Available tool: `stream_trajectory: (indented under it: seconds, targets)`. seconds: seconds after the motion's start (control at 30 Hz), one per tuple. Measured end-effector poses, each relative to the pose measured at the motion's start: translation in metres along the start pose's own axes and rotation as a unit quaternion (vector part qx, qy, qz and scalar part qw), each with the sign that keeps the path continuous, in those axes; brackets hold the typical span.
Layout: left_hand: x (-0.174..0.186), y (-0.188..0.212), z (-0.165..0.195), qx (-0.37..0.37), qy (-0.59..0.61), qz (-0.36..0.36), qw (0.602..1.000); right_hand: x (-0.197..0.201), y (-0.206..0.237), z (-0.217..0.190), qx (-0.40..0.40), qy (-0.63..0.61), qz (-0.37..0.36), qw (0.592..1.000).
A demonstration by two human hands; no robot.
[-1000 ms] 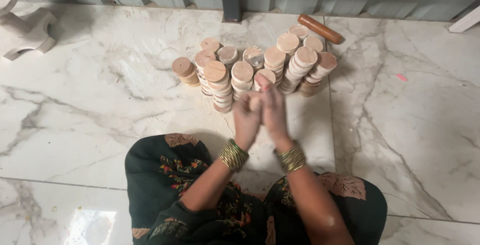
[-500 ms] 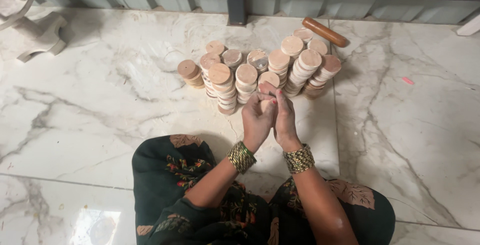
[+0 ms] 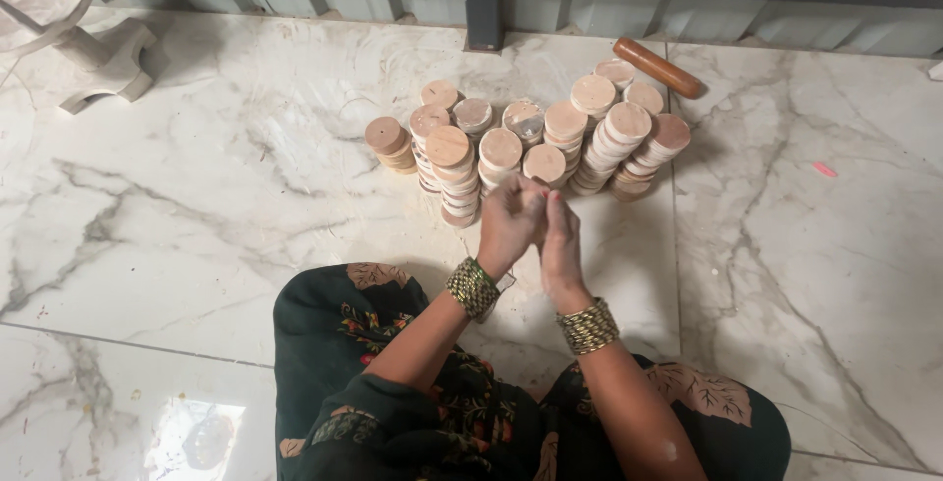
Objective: The person sits on the floor and sands round wooden discs one at a time using a small sanding block, rubbing the surfaces by hand and placing the finished discs into a growing pile on the floor.
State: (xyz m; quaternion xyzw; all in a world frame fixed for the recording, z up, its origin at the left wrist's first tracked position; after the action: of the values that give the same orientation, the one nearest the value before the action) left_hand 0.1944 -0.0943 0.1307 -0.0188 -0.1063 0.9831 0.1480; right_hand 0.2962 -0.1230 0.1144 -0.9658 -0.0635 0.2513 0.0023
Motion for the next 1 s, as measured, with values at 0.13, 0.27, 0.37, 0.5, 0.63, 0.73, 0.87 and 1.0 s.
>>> stream_trajectory:
  seconds: [0.13,0.27,0.37,0.5,0.63,0.73,0.87,1.0]
  targets:
    - [-0.023,0.012,-0.013,0.081,0.123,-0.123,0.981,0.012,-0.012,-0.012,-0.055,-0.007,-0.073,0.996]
    - [-0.005,0.007,-0.004,0.003,0.153,0.043,0.987,0.010,-0.006,-0.009,-0.008,-0.018,0.031,0.999]
    - [0.005,0.009,-0.016,0.068,0.215,0.150,0.963,-0.014,0.005,-0.003,0.065,0.135,0.027,0.988]
    - [0.006,0.011,-0.015,0.040,0.161,0.070,0.984,-0.009,-0.001,0.007,0.032,-0.001,0.009,0.999]
    - [0.036,0.023,-0.013,-0.081,0.008,0.060,0.995,0.006,-0.008,-0.005,0.012,-0.036,-0.008,0.999]
    - [0.104,0.023,-0.027,-0.084,-0.055,0.189,0.977,0.014,-0.006,-0.019,0.029,-0.023,-0.001,0.999]
    - [0.203,0.005,-0.061,-0.081,0.048,0.302,0.949,0.022,-0.006,-0.030,0.040,-0.015,0.016,0.999]
    - [0.271,-0.018,-0.105,-0.031,0.176,0.365,0.914,0.028,-0.009,-0.029,0.030,-0.017,0.028,0.999]
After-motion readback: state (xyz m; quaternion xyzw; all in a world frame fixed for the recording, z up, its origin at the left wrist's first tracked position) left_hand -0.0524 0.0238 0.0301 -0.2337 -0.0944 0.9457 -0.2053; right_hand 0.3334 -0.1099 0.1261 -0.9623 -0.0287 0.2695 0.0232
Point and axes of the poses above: each hand's wrist, its own y-axis away from the middle knuckle, its own x-axis out of the back of the hand, z = x × y, the point moved 7 cm from there along -y, towards the middle knuckle, and after that the axes turned 14 degrees about -z, right-handed, at the moved point
